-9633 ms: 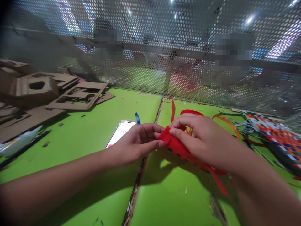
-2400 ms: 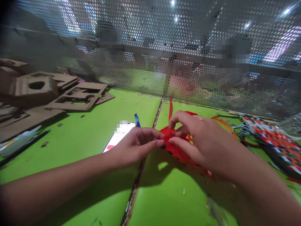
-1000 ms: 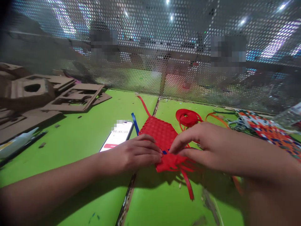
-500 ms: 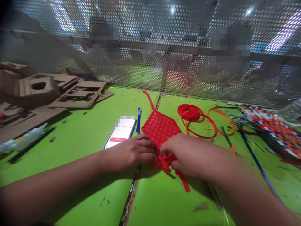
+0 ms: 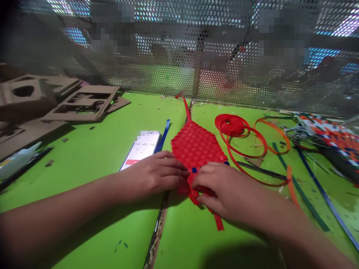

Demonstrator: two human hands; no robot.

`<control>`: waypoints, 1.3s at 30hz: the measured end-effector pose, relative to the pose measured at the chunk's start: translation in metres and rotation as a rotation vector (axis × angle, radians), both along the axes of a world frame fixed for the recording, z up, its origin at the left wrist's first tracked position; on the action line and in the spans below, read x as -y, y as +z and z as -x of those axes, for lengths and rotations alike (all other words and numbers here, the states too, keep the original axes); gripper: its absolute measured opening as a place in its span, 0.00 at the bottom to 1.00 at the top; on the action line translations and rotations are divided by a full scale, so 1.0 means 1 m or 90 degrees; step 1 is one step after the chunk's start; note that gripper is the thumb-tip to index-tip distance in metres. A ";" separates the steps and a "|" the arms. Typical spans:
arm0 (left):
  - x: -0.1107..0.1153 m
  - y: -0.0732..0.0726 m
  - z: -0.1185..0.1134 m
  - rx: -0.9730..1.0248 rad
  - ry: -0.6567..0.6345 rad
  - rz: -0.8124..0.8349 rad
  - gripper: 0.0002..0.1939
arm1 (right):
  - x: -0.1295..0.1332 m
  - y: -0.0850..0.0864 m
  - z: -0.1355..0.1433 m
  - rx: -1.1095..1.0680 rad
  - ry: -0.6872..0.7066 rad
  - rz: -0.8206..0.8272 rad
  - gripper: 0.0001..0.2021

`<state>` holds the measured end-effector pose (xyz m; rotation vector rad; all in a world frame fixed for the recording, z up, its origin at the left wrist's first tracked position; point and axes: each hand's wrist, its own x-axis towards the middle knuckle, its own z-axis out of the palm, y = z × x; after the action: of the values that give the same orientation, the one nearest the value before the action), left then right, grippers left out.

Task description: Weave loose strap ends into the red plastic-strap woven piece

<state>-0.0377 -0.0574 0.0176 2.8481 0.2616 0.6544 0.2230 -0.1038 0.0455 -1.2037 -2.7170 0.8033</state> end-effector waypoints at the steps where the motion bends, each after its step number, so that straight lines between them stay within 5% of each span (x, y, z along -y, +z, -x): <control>1: 0.001 0.000 0.000 0.001 0.001 0.000 0.10 | 0.000 0.000 0.000 -0.003 0.000 -0.001 0.05; 7: 0.000 -0.006 0.000 0.025 0.039 0.036 0.09 | 0.000 0.005 -0.001 -0.025 0.002 -0.049 0.05; 15: -0.001 -0.004 0.001 0.201 0.234 0.305 0.09 | 0.007 0.028 -0.003 -0.116 -0.138 -0.319 0.10; 24: 0.011 -0.003 -0.006 0.258 0.269 0.665 0.10 | 0.011 0.037 -0.001 -0.185 -0.255 -0.236 0.08; 29: 0.014 0.000 -0.011 0.296 0.248 0.744 0.09 | 0.015 0.045 -0.002 -0.163 -0.159 -0.289 0.09; 35: 0.019 -0.001 -0.013 0.304 0.237 0.768 0.11 | 0.016 0.042 -0.005 -0.181 -0.202 -0.268 0.06; 39: 0.025 0.001 -0.015 0.325 0.228 0.874 0.14 | 0.016 0.037 -0.005 -0.208 -0.215 -0.283 0.04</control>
<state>-0.0226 -0.0823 0.0182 1.2969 0.7595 0.7854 0.2280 -0.1196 0.0825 -1.2423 -2.1850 0.2971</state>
